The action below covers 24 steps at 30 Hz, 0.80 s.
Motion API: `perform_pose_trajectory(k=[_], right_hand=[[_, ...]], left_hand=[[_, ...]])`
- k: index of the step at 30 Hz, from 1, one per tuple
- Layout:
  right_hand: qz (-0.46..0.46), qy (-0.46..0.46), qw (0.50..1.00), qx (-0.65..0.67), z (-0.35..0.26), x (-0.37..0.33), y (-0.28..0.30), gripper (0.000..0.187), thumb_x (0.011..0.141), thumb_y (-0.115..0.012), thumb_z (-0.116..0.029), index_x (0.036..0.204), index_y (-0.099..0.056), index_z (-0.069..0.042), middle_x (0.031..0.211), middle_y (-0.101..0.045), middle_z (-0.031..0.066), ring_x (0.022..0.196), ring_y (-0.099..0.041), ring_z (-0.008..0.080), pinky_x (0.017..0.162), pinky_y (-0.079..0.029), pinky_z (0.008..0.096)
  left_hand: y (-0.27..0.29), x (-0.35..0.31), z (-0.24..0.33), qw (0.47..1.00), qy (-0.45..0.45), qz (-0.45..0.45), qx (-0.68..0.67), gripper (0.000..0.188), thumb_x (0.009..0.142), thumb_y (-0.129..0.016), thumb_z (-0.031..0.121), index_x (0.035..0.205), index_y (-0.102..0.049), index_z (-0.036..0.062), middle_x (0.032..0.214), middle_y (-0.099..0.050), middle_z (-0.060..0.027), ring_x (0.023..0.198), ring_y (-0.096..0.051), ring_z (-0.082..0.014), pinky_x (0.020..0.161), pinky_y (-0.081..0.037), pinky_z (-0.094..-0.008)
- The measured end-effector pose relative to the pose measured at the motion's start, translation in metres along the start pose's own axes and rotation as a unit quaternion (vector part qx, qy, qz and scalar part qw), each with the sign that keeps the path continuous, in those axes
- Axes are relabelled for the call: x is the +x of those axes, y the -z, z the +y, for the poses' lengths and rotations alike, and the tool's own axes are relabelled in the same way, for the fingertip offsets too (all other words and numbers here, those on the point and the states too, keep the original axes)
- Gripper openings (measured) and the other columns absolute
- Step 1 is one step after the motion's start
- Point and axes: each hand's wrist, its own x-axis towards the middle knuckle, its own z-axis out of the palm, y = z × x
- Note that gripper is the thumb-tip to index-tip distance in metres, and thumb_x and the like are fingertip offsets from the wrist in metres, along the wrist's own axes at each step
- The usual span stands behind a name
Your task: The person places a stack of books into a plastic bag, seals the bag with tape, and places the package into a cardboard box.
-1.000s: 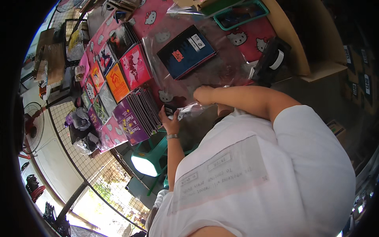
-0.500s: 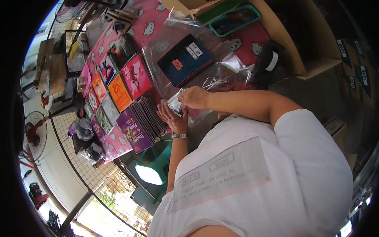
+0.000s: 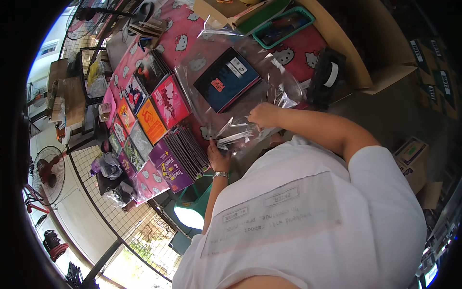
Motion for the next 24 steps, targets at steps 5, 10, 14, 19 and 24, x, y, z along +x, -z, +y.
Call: perform_pose_trajectory(k=[5,10,14,19,24], right_hand=[[-0.140,0.015,0.990,-0.008,-0.007,0.024,0.024,0.030,0.075,-0.069,-0.033,0.088,-0.063,-0.007,0.082,-0.064,0.0135,0.084,-0.066,0.0326,0.071,-0.053,0.0443],[0.098,0.192,0.973,-0.079,-0.003,0.028,-0.022,0.023,0.080,-0.065,-0.026,0.094,-0.059,-0.008,0.079,-0.065,0.0133,0.083,-0.067,0.0320,0.067,-0.052,0.0441],[-0.040,-0.034,0.994,0.095,-0.006,0.041,-0.028,0.015,0.082,-0.063,-0.017,0.092,-0.060,-0.006,0.081,-0.066,0.0138,0.083,-0.066,0.0323,0.069,-0.051,0.0433],[-0.117,-0.142,0.940,0.287,0.005,0.048,-0.022,0.018,0.080,-0.063,-0.015,0.095,-0.062,-0.004,0.083,-0.065,0.0168,0.082,-0.065,0.0352,0.070,-0.050,0.0432],[0.153,-0.166,0.953,0.201,-0.013,0.040,-0.018,0.015,0.083,-0.061,-0.018,0.094,-0.061,-0.007,0.082,-0.064,0.0140,0.084,-0.062,0.0344,0.073,-0.048,0.0456]], left_hand=[[0.001,-0.031,-0.011,0.997,0.051,0.004,-0.056,0.088,0.063,-0.081,0.024,0.138,-0.039,0.0011,0.117,-0.050,-0.0222,0.110,-0.048,-0.0384,0.098,-0.039,-0.0479],[0.029,-0.057,0.011,0.900,0.153,0.154,-0.377,0.060,0.079,-0.068,0.020,0.130,-0.046,-0.0046,0.116,-0.054,-0.0155,0.101,-0.055,-0.0244,0.091,-0.044,-0.0344],[0.070,-0.013,0.066,0.709,0.131,0.156,-0.675,0.060,0.080,-0.065,0.014,0.134,-0.043,-0.0027,0.109,-0.056,-0.0109,0.096,-0.057,-0.0196,0.088,-0.045,-0.0327],[0.031,0.012,0.076,0.727,0.092,0.061,-0.678,0.057,0.080,-0.060,0.008,0.134,-0.044,-0.0010,0.096,-0.056,-0.0073,0.089,-0.060,-0.0183,0.084,-0.050,-0.0340],[-0.002,-0.005,0.049,0.976,0.057,0.066,-0.201,0.081,0.066,-0.078,0.027,0.136,-0.044,0.0054,0.124,-0.048,-0.0207,0.109,-0.052,-0.0363,0.090,-0.044,-0.0486]])
